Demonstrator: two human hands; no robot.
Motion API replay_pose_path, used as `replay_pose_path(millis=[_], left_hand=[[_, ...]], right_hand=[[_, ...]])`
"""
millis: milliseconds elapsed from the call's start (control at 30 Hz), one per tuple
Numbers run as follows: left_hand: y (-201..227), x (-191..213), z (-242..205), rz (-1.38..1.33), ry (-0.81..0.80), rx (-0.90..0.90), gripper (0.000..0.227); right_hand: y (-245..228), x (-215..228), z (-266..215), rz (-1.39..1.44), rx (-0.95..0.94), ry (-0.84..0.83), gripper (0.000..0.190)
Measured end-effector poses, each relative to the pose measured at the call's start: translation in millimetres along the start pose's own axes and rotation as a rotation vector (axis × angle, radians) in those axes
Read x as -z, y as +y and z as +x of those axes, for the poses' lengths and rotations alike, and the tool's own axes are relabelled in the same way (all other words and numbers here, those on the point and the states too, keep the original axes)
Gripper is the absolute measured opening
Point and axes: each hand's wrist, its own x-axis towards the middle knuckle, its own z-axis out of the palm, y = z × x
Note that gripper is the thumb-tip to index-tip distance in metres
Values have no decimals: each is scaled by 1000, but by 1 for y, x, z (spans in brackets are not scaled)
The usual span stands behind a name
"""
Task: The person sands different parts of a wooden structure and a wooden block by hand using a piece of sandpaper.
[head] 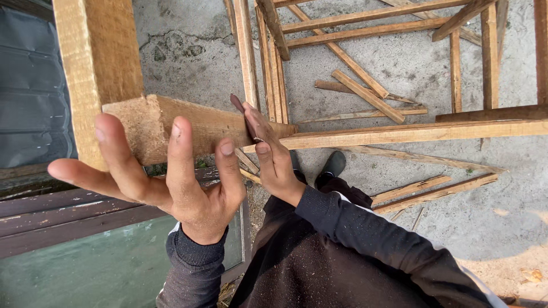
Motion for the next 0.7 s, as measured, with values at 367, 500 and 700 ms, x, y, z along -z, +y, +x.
replay_pose_path(millis=[367,500,700], left_hand=[[34,-6,-29,-28,-70,118,44],[36,-13,-37,-94,-90,80,47],[29,-25,-43,-140,-71,28,42]], right_hand=[[2,-1,-6,87,-123,-3,56],[44,24,-18,-243,-19,-66,45],[69,24,-39,-260,-228,-2,45]])
